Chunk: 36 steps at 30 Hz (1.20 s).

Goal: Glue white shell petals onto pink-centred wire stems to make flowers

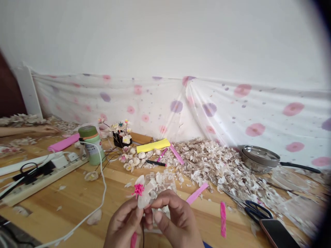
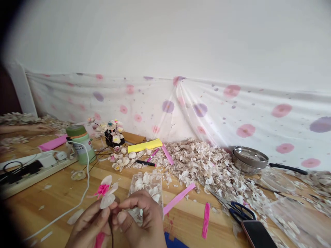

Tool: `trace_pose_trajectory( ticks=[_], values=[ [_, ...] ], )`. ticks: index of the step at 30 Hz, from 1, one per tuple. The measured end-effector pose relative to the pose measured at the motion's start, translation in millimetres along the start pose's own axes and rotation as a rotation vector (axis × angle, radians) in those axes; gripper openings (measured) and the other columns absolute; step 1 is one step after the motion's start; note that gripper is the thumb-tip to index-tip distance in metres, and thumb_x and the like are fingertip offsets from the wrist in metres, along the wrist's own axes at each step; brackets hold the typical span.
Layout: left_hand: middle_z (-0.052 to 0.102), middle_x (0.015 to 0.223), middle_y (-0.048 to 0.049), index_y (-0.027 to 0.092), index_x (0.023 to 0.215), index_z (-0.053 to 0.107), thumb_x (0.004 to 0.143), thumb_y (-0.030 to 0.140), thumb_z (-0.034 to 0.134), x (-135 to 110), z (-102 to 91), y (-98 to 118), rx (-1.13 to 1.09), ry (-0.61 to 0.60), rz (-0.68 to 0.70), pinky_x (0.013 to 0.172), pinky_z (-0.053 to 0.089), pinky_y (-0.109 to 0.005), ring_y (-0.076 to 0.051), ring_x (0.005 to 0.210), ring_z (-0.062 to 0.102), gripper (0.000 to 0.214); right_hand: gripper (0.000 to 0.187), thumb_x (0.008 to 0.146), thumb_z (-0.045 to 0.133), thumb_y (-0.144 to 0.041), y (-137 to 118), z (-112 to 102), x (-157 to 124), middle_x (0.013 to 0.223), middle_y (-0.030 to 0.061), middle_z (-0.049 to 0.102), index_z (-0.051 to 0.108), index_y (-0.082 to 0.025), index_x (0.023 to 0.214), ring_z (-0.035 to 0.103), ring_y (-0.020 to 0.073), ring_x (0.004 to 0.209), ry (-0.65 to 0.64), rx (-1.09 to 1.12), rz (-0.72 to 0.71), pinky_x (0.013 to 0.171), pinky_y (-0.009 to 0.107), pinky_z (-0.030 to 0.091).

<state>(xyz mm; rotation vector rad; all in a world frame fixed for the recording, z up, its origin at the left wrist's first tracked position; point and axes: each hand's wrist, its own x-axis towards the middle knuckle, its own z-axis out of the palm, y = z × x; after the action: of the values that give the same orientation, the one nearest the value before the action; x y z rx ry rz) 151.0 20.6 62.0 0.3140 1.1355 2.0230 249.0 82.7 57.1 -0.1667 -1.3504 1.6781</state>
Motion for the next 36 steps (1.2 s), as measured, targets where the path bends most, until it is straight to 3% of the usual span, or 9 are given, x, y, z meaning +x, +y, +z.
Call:
trace_pose_trajectory(
  ticks=[6, 15, 20, 25, 33, 36],
  values=[
    [0.062, 0.054, 0.0002, 0.016, 0.067, 0.075, 0.041, 0.038, 0.093, 21, -16.6, 3, 0.022, -0.067, -0.155, 0.036, 0.040, -0.014, -0.007, 0.042, 0.050, 0.038, 0.016, 0.087, 0.064, -0.019, 3, -27, -9, 0.094, 0.0019, 0.061, 0.066, -0.029, 0.099, 0.061, 0.0184, 0.091, -0.044, -0.502, -0.041, 0.084, 0.034, 0.046],
    [0.059, 0.056, 0.0033, 0.015, 0.075, 0.075, 0.045, 0.036, 0.092, 36, -25.8, 22, 0.121, -0.055, -0.196, 0.031, 0.033, -0.009, -0.002, 0.039, 0.044, 0.041, 0.007, 0.086, 0.061, -0.022, -6, -29, 1, 0.088, 0.0063, 0.064, 0.067, -0.019, 0.089, 0.061, 0.0206, 0.087, 0.006, -0.745, 0.036, 0.080, 0.034, 0.045],
    [0.061, 0.059, 0.0022, 0.013, 0.076, 0.075, 0.044, 0.025, 0.092, 42, -43.0, 12, 0.122, 0.041, -0.254, 0.033, 0.039, -0.009, -0.004, 0.043, 0.049, 0.038, 0.017, 0.086, 0.057, -0.010, -10, -66, 11, 0.077, 0.0035, 0.067, 0.064, -0.019, 0.073, 0.061, 0.0178, 0.079, -0.025, -1.097, 0.119, 0.073, 0.030, 0.047],
    [0.061, 0.060, 0.0010, 0.011, 0.075, 0.074, 0.065, 0.007, 0.073, 53, -55.1, -4, 0.123, 0.112, -0.331, 0.033, 0.042, -0.009, -0.004, 0.043, 0.051, 0.011, 0.020, 0.082, 0.058, -0.004, 2, -100, 11, 0.072, 0.0045, 0.067, 0.063, -0.018, 0.069, 0.059, 0.0191, 0.073, -0.032, -1.297, 0.219, 0.071, 0.033, 0.044],
    [0.060, 0.061, 0.0003, 0.011, 0.076, 0.073, 0.076, -0.001, 0.059, 66, -57.8, -20, 0.134, 0.148, -0.432, 0.034, 0.044, -0.010, -0.004, 0.041, 0.053, 0.019, 0.020, 0.081, 0.056, -0.002, 19, -97, 9, 0.074, 0.0050, 0.065, 0.066, -0.016, 0.071, 0.055, 0.0196, 0.077, -0.160, -1.404, 0.270, 0.073, 0.033, 0.042],
    [0.060, 0.060, -0.0002, 0.009, 0.075, 0.073, 0.078, -0.002, 0.056, 72, -58.3, -25, 0.133, 0.174, -0.456, 0.033, 0.042, -0.010, -0.004, 0.040, 0.052, 0.021, 0.019, 0.084, 0.055, -0.004, 25, -89, 10, 0.081, 0.0059, 0.065, 0.068, -0.017, 0.082, 0.054, 0.0206, 0.082, -0.229, -1.402, 0.265, 0.076, 0.034, 0.042]
  ],
)
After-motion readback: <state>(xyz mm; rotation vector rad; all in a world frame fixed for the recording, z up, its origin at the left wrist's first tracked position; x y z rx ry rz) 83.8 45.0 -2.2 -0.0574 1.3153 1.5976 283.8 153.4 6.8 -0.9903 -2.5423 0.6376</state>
